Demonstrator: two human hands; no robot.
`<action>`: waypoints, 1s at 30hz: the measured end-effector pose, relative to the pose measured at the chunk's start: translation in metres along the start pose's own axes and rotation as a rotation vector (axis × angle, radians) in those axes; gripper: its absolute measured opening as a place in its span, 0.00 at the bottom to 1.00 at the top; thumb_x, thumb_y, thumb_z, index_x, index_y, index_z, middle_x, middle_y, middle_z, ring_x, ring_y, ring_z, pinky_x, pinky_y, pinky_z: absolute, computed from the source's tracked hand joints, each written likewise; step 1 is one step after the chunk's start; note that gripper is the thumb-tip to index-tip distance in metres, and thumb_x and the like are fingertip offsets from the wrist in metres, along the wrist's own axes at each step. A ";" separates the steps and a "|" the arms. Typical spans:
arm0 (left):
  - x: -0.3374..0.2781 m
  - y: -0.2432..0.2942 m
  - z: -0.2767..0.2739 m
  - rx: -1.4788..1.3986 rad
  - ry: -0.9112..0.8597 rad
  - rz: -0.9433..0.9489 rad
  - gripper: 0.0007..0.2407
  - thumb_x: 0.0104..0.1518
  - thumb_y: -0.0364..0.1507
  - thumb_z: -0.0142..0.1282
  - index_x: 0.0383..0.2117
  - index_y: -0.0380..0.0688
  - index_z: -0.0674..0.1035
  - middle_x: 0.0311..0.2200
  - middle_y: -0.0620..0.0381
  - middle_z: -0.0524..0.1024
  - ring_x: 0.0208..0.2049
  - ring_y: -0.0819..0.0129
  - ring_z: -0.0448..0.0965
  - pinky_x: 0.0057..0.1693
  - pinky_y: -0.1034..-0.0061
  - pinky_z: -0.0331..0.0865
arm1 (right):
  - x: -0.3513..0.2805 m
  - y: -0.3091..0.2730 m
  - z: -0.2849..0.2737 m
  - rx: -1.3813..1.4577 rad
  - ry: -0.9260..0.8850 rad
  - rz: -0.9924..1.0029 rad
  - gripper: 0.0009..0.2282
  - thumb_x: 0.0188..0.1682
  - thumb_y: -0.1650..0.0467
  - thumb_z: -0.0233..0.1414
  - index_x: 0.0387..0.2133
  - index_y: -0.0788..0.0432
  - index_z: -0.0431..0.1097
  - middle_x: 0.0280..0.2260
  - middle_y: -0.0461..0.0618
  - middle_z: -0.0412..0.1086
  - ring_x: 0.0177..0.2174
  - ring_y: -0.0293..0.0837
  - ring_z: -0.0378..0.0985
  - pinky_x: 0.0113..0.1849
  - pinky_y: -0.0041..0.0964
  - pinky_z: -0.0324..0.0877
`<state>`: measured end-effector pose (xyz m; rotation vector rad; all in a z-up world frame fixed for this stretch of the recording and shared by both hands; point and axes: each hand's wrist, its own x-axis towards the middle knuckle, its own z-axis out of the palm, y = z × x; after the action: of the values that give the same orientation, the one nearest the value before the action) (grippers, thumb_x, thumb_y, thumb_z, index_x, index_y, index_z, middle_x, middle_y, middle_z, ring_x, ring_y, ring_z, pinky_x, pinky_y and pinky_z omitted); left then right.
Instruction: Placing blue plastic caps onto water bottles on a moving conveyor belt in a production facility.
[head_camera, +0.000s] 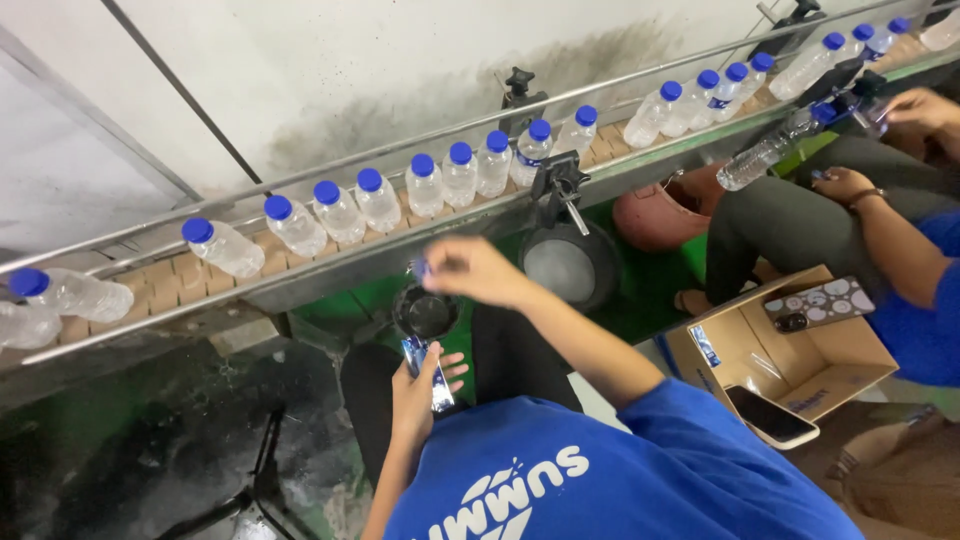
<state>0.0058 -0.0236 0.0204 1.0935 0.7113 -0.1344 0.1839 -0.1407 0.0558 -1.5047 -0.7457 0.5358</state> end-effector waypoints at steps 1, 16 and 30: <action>0.000 -0.002 0.000 -0.004 0.003 -0.001 0.21 0.64 0.37 0.57 0.51 0.26 0.73 0.41 0.28 0.82 0.42 0.42 0.86 0.43 0.53 0.80 | 0.018 -0.008 -0.009 -0.205 0.105 -0.145 0.08 0.46 0.69 0.65 0.34 0.57 0.75 0.34 0.46 0.75 0.38 0.41 0.78 0.45 0.38 0.72; -0.016 0.001 0.016 -0.022 0.088 -0.078 0.14 0.61 0.32 0.55 0.45 0.33 0.75 0.38 0.34 0.84 0.37 0.48 0.86 0.40 0.63 0.80 | 0.129 -0.036 -0.084 -1.160 -0.080 0.060 0.15 0.47 0.72 0.59 0.48 0.55 0.68 0.42 0.51 0.68 0.29 0.49 0.73 0.28 0.45 0.69; 0.021 -0.033 0.071 -0.042 -0.039 -0.071 0.15 0.58 0.17 0.42 0.51 0.28 0.70 0.48 0.22 0.80 0.50 0.34 0.83 0.50 0.52 0.79 | 0.109 -0.042 -0.151 -1.127 -0.352 0.358 0.37 0.42 0.72 0.67 0.62 0.60 0.50 0.62 0.60 0.52 0.30 0.51 0.77 0.25 0.44 0.71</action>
<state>0.0403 -0.0943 0.0010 1.0233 0.7150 -0.2001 0.3614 -0.1658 0.1209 -2.6646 -1.1518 0.7011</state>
